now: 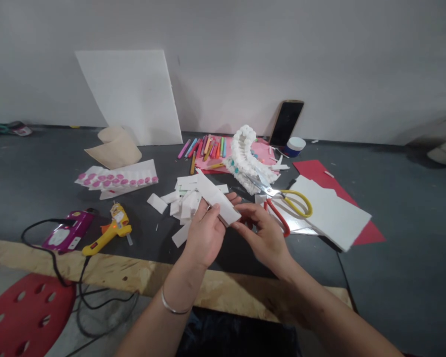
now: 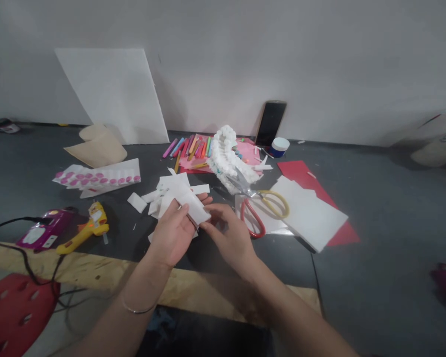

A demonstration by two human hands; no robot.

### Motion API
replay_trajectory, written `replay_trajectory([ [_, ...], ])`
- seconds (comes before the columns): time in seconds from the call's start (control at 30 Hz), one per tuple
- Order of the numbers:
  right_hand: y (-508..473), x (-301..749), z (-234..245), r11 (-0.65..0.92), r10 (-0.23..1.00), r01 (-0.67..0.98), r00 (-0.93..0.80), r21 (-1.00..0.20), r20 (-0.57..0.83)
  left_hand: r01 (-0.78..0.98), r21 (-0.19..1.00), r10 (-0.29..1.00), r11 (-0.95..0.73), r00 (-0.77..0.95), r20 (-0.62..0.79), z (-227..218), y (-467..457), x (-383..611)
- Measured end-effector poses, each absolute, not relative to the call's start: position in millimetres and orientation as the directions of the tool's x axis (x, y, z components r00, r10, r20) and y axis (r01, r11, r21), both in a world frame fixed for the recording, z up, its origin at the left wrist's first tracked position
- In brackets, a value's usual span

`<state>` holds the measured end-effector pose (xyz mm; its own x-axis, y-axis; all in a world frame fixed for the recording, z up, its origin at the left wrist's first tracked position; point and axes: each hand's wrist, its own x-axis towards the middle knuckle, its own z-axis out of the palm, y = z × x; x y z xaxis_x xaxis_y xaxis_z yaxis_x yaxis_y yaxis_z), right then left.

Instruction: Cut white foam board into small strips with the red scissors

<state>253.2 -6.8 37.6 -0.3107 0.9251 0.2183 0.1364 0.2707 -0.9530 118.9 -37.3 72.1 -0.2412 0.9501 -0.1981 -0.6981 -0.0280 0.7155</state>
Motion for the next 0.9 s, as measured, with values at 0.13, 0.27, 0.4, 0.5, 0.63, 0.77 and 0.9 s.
replay_trajectory([
  [0.13,-7,252,37,0.190,0.935,0.075,-0.318,-0.979,0.157,-0.712,0.703,0.946,-0.009,-0.234,-0.224,72,-37,119],
  [0.27,-7,251,38,0.138,0.931,0.012,-0.343,-0.990,0.126,-0.712,0.702,0.943,0.019,-0.220,-0.249,71,-36,117],
  [0.4,-5,252,41,0.066,0.909,-0.081,-0.405,-0.994,0.094,-0.696,0.715,0.939,0.067,-0.197,-0.280,72,-35,112],
  [0.5,-1,256,40,-0.036,0.901,-0.083,-0.434,-0.996,0.003,-0.663,0.740,0.947,0.109,-0.157,-0.280,72,-34,110],
  [0.63,5,260,38,-0.087,0.857,0.058,-0.506,-0.995,-0.104,-0.625,0.760,0.957,0.180,-0.067,-0.283,72,-31,110],
  [0.77,6,260,38,-0.064,0.868,0.148,-0.480,-0.987,-0.128,-0.600,0.768,0.953,0.223,-0.032,-0.301,71,-30,111],
  [0.9,3,259,41,-0.028,0.917,0.151,-0.390,-0.988,-0.085,-0.547,0.816,0.954,0.185,-0.101,-0.284,64,-37,113],
])
